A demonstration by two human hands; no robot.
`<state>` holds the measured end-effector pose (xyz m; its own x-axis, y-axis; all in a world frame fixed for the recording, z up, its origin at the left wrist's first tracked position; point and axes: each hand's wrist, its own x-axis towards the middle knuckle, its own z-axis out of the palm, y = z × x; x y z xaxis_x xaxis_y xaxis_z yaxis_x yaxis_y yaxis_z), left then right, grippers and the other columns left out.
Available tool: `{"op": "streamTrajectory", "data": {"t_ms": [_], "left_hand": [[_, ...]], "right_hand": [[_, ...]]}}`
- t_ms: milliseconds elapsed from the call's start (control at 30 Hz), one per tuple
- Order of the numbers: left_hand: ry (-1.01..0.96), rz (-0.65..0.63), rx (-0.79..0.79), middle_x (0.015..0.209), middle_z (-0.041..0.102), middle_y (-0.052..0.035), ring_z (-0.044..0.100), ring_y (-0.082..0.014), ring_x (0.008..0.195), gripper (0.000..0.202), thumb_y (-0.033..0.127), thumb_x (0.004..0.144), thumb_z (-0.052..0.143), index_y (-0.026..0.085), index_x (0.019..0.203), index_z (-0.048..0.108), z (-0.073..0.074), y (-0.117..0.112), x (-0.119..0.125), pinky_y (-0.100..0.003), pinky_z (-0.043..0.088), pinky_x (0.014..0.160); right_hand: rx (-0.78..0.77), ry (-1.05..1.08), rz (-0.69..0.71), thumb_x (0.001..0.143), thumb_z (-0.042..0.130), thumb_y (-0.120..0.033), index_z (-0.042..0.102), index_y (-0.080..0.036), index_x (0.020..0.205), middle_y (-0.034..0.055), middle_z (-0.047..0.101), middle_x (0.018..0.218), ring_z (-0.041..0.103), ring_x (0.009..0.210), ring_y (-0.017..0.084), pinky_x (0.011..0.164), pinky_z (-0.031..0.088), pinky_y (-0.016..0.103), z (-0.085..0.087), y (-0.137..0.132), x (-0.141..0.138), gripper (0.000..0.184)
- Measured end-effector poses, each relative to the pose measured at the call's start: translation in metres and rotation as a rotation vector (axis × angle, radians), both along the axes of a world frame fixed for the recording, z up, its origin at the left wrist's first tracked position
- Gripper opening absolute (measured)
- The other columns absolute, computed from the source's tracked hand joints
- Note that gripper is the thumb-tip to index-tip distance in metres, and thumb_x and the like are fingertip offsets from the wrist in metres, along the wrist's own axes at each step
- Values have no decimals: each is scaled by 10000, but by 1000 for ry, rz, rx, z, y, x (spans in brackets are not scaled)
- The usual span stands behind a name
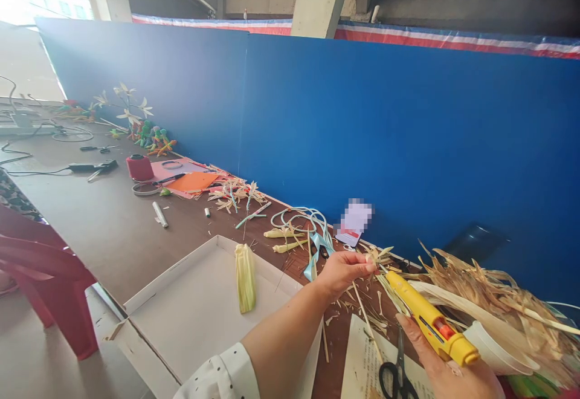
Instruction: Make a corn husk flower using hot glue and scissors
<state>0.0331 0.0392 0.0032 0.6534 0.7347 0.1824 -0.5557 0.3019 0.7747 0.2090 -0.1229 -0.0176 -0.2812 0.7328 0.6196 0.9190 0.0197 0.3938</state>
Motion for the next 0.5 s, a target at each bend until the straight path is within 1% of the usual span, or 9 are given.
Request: {"op": "streamTrajectory", "data": {"t_ms": [100, 200, 267, 367, 433, 500], "left_hand": [[-7, 0, -2, 712, 631, -50, 534, -113, 661, 461, 450, 466, 824, 97, 729, 685, 0, 0, 0, -275, 394, 736], [-10, 0, -5, 715, 634, -47, 542, -114, 669, 444, 436, 473, 825, 101, 728, 685, 0, 0, 0, -275, 395, 747], [-9, 0, -4, 717, 636, -46, 542, -112, 668, 429, 424, 483, 825, 103, 732, 686, -1, 0, 1, -272, 393, 746], [-4, 7, 0, 717, 637, -48, 544, -113, 672, 425, 418, 486, 824, 100, 732, 686, -2, 1, 2, -268, 390, 738], [0, 15, 11, 716, 638, -49, 539, -110, 666, 419, 416, 495, 821, 97, 732, 686, -3, 2, 2, -265, 388, 729], [3, 17, 22, 713, 637, -48, 531, -104, 652, 411, 412, 509, 816, 96, 736, 686, -3, 2, 2, -264, 385, 718]], "right_hand": [[40, -67, 2, 835, 319, -111, 725, -234, 987, 101, 676, 834, 600, 632, 202, 542, 457, 307, 5, 0, -8, 450], [98, -82, 27, 846, 287, -96, 736, -231, 946, 104, 683, 867, 607, 659, 202, 554, 457, 307, 11, 1, -17, 479], [121, -91, 37, 845, 274, -87, 739, -228, 930, 109, 683, 865, 610, 673, 208, 554, 456, 309, 12, 1, -18, 494], [61, -62, -3, 835, 332, -109, 730, -229, 969, 102, 677, 842, 605, 664, 209, 551, 459, 305, 6, 0, -11, 437], [4, 14, -39, 826, 399, -164, 716, -223, 1006, 97, 670, 822, 598, 650, 210, 546, 463, 305, 2, -1, -6, 369], [-26, 93, -46, 821, 444, -227, 709, -211, 1012, 97, 662, 794, 593, 645, 215, 557, 470, 312, 1, -1, -4, 327]]}}
